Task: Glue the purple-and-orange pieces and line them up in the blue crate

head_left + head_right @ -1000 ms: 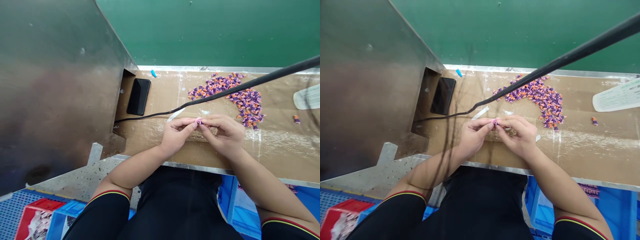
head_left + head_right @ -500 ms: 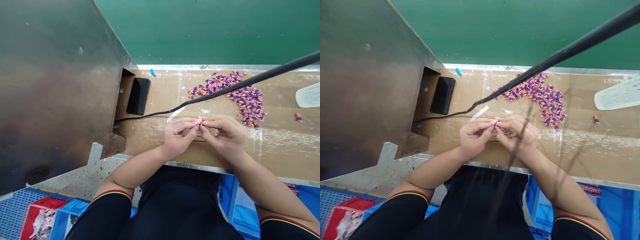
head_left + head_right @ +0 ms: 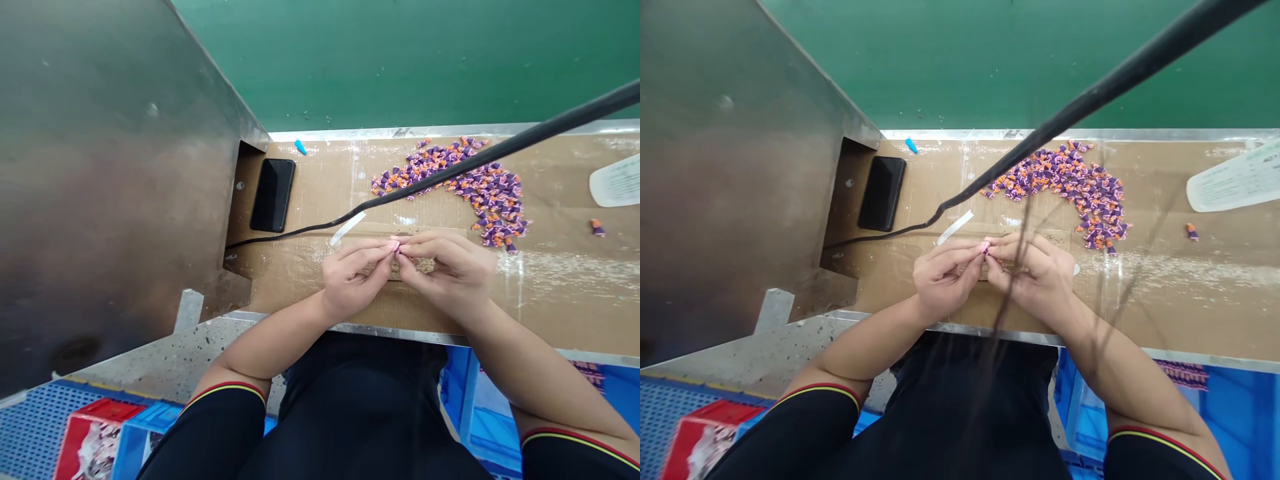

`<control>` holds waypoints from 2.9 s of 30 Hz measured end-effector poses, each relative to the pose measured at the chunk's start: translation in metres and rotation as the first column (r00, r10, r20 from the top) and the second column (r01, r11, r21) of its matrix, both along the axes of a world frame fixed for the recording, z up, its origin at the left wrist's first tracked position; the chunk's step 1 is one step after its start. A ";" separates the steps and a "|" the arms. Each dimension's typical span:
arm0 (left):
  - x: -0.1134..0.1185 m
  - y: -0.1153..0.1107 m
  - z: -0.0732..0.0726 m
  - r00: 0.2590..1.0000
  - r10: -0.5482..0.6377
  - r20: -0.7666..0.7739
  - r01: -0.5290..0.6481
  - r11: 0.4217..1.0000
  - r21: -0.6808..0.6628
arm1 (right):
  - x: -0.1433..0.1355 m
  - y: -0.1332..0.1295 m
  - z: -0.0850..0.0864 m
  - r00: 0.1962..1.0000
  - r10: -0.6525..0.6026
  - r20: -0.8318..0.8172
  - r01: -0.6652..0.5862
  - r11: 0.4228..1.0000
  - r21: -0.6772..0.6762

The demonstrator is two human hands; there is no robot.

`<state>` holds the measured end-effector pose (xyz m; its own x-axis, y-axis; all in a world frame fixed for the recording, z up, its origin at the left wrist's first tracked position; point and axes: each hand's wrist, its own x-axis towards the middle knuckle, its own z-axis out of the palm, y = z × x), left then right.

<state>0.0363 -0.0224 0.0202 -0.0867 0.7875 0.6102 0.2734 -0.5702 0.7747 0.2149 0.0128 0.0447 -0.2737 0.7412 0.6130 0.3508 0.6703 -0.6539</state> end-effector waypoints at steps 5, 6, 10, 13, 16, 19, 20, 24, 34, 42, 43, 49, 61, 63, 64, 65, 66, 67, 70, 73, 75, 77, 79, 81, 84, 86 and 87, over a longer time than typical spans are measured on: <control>0.001 0.003 -0.001 0.997 0.034 -0.076 -0.029 0.997 0.070 | 0.002 0.002 0.000 0.999 -0.019 0.048 0.019 1.000 0.008; 0.001 0.003 -0.001 0.997 0.024 -0.074 -0.018 0.997 0.073 | 0.002 0.003 0.000 0.999 -0.015 0.050 0.014 1.000 0.015; 0.000 0.004 -0.002 0.997 0.002 -0.078 0.003 0.997 0.072 | 0.003 0.006 -0.003 1.000 -0.007 0.025 0.006 0.999 0.041; -0.001 0.004 -0.004 0.997 -0.069 -0.044 0.071 0.997 0.039 | 0.003 0.006 -0.003 1.000 -0.007 -0.010 0.007 0.999 0.035; -0.001 0.004 -0.007 0.991 -0.132 -0.008 0.132 0.991 0.000 | 0.004 0.004 -0.002 1.000 -0.014 -0.011 0.014 1.000 -0.025; -0.001 0.005 -0.010 0.990 -0.142 0.008 0.142 0.990 0.006 | 0.004 0.003 -0.002 1.000 -0.015 -0.023 0.014 0.999 -0.037; -0.001 0.005 -0.010 0.990 -0.142 0.015 0.142 0.990 0.015 | 0.004 0.004 -0.002 1.000 -0.010 -0.030 0.009 0.999 -0.033; -0.002 0.006 -0.010 0.988 -0.154 0.025 0.155 0.988 -0.002 | 0.003 0.006 -0.004 0.998 0.010 -0.058 -0.011 1.000 -0.015; -0.008 0.010 -0.003 0.898 -0.266 0.351 0.376 0.877 -0.298 | 0.018 0.018 0.003 0.984 0.130 0.120 -0.133 0.991 0.025; -0.006 0.012 -0.001 0.908 -0.231 0.349 0.358 0.861 -0.361 | 0.026 0.021 0.002 0.968 0.164 0.189 -0.172 0.985 0.030; -0.005 0.011 -0.001 0.906 -0.223 0.359 0.356 0.859 -0.367 | 0.026 0.021 0.002 0.969 0.158 0.191 -0.166 0.986 0.025; -0.005 0.008 0.000 0.900 -0.207 0.384 0.359 0.852 -0.381 | 0.022 0.020 0.005 0.975 0.171 0.144 -0.177 0.984 0.033; -0.005 0.006 0.002 0.901 -0.205 0.383 0.362 0.841 -0.402 | 0.025 0.021 0.003 0.969 0.199 0.148 -0.206 0.978 0.032; -0.005 0.006 0.003 0.902 -0.219 0.372 0.365 0.847 -0.387 | 0.027 0.022 0.005 0.966 0.216 0.140 -0.221 0.975 0.027; -0.005 0.006 0.003 0.904 -0.214 0.370 0.361 0.846 -0.393 | 0.029 0.022 0.006 0.965 0.224 0.136 -0.229 0.973 0.016; -0.006 0.006 0.004 0.905 -0.205 0.372 0.357 0.842 -0.405 | 0.031 0.023 0.007 0.964 0.232 0.131 -0.234 0.972 0.000; -0.007 0.007 0.004 0.906 -0.189 0.380 0.350 0.837 -0.420 | 0.033 0.023 0.009 0.963 0.237 0.126 -0.237 0.971 -0.016; -0.009 0.007 0.004 0.905 -0.168 0.391 0.342 0.835 -0.432 | 0.036 0.024 0.010 0.963 0.238 0.125 -0.235 0.971 -0.032; -0.012 0.010 0.003 0.901 -0.129 0.413 0.310 0.858 -0.408 | 0.047 0.029 0.012 0.963 0.179 0.202 -0.176 0.984 -0.033; -0.014 0.013 -0.002 0.919 -0.108 0.379 0.255 0.896 -0.363 | 0.055 0.037 0.010 0.925 0.117 0.360 -0.139 0.990 0.034; -0.014 0.015 -0.005 0.933 -0.077 0.350 0.204 0.917 -0.341 | 0.056 0.040 0.007 0.890 0.140 0.434 -0.187 0.980 0.068; -0.013 0.016 -0.006 0.937 -0.056 0.345 0.179 0.924 -0.337 | 0.054 0.042 0.005 0.859 0.171 0.483 -0.237 0.968 0.079; -0.012 0.016 -0.005 0.925 -0.054 0.375 0.204 0.905 -0.373 | 0.051 0.040 0.003 0.833 0.174 0.525 -0.256 0.963 0.088; -0.011 0.016 -0.003 0.900 -0.062 0.431 0.262 0.868 -0.421 | 0.047 0.037 0.002 0.812 0.151 0.564 -0.254 0.961 0.107; -0.009 0.016 -0.001 0.847 -0.028 0.531 0.328 0.814 -0.479 | 0.042 0.031 0.002 0.790 0.096 0.606 -0.232 0.961 0.150; -0.007 0.016 0.000 0.813 0.012 0.582 0.365 0.768 -0.527 | 0.039 0.028 0.002 0.775 0.076 0.627 -0.225 0.961 0.163; -0.005 0.016 0.000 0.796 0.035 0.604 0.383 0.743 -0.549 | 0.039 0.028 0.001 0.772 0.068 0.632 -0.221 0.961 0.166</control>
<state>0.0308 -0.0065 0.0201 -0.0524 0.9898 -0.1322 -0.3631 0.1044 0.9259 0.2536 0.0404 0.0461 -0.7404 0.5294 0.4142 0.5124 0.8433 -0.1619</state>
